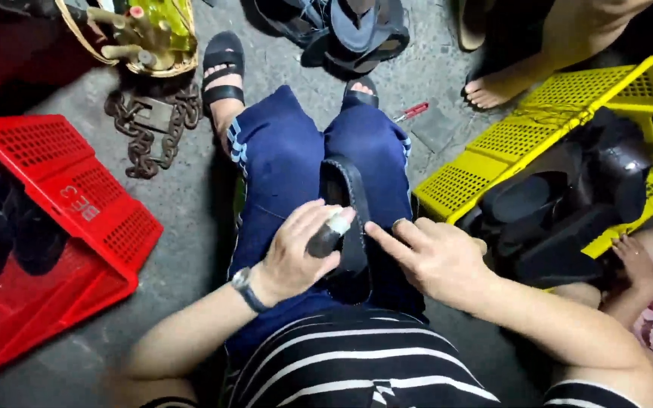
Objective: Hand-sewing the components of a sandal together using a needle and thread.
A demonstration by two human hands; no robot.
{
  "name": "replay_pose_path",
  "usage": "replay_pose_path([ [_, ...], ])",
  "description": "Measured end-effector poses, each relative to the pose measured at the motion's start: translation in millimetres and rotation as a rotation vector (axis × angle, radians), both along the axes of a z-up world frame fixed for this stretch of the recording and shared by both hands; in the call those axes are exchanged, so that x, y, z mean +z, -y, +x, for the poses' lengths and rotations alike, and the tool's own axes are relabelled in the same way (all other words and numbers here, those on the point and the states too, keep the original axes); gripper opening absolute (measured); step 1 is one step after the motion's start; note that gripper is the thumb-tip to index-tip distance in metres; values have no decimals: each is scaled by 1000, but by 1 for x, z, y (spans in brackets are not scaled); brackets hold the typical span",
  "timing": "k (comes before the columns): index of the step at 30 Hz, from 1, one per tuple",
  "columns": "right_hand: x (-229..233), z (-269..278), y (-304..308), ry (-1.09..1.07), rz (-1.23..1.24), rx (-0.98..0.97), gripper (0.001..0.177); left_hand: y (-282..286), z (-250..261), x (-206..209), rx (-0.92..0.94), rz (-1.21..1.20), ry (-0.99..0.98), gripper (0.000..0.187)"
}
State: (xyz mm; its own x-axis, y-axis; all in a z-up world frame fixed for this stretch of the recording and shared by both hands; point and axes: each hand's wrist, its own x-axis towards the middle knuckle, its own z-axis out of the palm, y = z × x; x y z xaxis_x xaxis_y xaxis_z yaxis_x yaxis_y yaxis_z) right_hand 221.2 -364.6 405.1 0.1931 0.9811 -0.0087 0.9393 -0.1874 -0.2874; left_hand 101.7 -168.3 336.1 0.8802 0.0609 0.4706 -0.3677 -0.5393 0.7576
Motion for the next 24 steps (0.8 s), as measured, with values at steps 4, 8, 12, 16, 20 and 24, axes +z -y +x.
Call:
replay_pose_path([
  [4, -25, -12, -12, 70, 83, -3, 42, 14, 7, 12, 135, -195, -186, 34],
  [8, -22, -16, -15, -17, 100, -25, 37, -7, -8, 23, 131, 298, -164, 23],
  [12, -13, -15, -16, -43, 56, -95, 29, -24, -24, 28, -81, -732, -630, 24],
  [16, -19, -19, -17, -106, 144, -150, 28, -18, -15, 28, -90, -973, -714, 18],
  [20, 7, -10, -22, -45, 91, -149, 34, 1, 5, 31, 149, -516, -685, 15],
  [24, 47, 26, 4, -42, -470, -148, 57, -6, -4, 29, 97, -700, -716, 14],
])
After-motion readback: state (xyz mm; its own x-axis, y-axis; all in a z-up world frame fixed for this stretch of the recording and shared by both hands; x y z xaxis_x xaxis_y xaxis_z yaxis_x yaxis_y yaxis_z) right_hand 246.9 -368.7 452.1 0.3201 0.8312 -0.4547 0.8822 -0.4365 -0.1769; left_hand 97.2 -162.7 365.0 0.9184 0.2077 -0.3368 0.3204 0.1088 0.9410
